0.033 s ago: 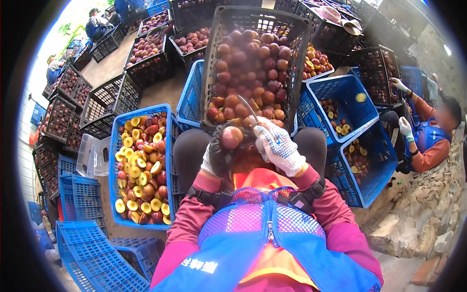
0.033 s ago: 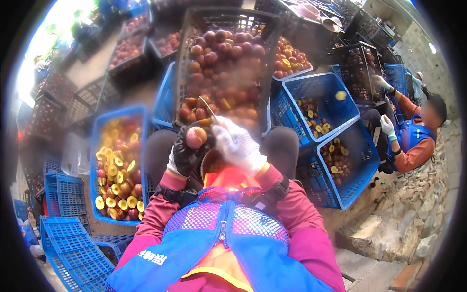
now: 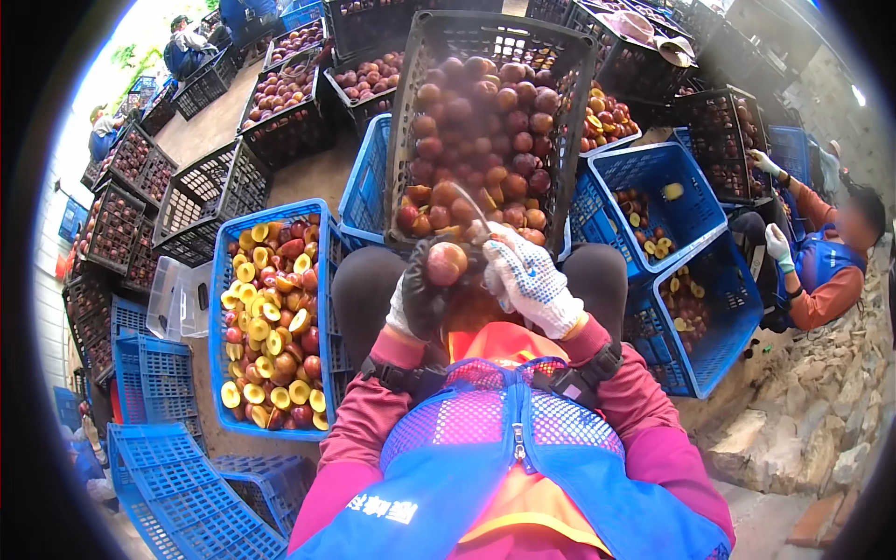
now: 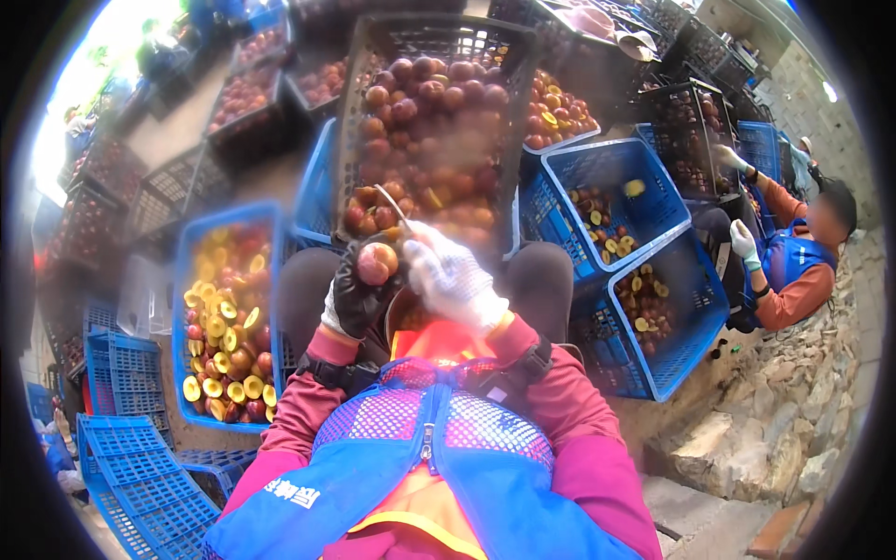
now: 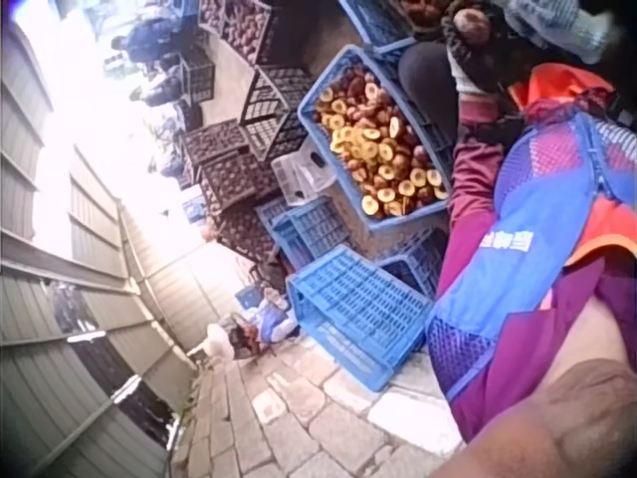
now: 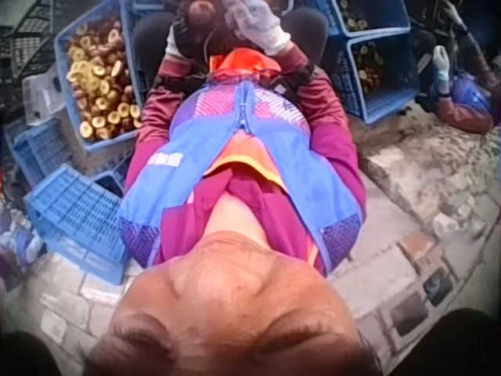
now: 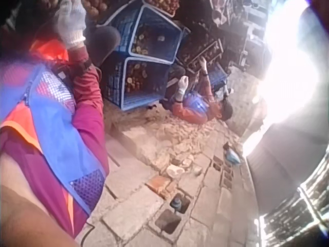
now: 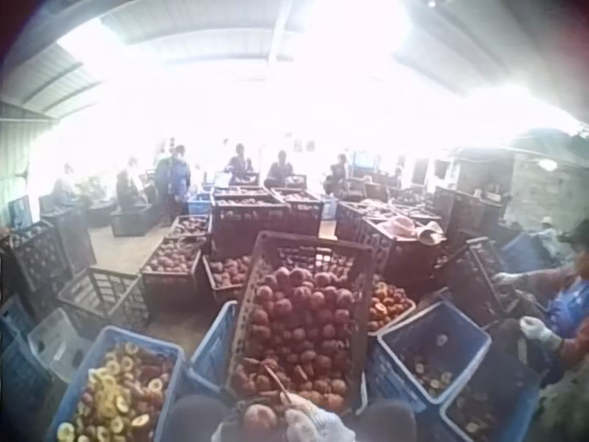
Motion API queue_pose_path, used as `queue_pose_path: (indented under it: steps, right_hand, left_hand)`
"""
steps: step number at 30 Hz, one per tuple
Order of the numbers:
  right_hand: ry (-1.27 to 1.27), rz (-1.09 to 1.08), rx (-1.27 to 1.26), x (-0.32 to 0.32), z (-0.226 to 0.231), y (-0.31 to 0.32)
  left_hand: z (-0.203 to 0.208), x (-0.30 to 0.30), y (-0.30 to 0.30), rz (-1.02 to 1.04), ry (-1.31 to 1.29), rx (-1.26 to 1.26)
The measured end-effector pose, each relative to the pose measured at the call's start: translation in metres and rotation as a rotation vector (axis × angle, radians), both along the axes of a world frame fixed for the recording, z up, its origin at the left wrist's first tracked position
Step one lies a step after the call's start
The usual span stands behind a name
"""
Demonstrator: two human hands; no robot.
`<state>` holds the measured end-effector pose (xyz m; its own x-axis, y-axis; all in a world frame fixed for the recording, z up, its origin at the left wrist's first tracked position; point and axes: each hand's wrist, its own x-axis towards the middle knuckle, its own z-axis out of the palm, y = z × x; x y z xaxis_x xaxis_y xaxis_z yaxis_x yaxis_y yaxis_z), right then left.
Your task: Cutting and sorting plums into crates in an outdoor or semi-outdoor agricultural processing area.
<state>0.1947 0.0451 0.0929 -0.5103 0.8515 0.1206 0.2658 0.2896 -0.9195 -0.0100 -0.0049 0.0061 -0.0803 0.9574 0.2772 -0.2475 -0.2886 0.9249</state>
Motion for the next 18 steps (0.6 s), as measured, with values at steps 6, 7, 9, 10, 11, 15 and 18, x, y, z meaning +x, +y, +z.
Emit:
queue_pose_path:
  steps: [6, 7, 9, 10, 11, 15, 18]
  right_hand:
    - [-0.067, -0.040, 0.499, -0.030, -0.053, -0.001]
    - [-0.080, -0.051, 0.549, -0.028, -0.066, 0.000]
    - [-0.098, -0.051, 0.536, -0.030, -0.071, -0.004]
    - [-0.104, -0.043, 0.476, -0.029, -0.072, -0.006]
    - [-0.114, -0.057, 0.501, -0.030, -0.075, -0.006]
    - [-0.186, -0.066, 0.570, -0.027, -0.092, -0.003]
    - [-0.281, -0.031, 0.487, -0.020, -0.113, -0.002]
  left_hand:
    - [-0.021, -0.010, 0.005, 0.110, 0.348, 0.081]
    - [-0.021, -0.011, 0.004, 0.116, 0.373, 0.091]
    - [-0.004, -0.012, 0.000, 0.138, 0.422, 0.105]
    - [-0.007, -0.012, -0.001, 0.148, 0.431, 0.092]
    - [-0.008, -0.012, -0.003, 0.158, 0.441, 0.081]
    - [-0.008, -0.003, -0.005, 0.104, 0.437, 0.050]
    - [-0.024, 0.003, 0.003, -0.094, 0.207, -0.152]
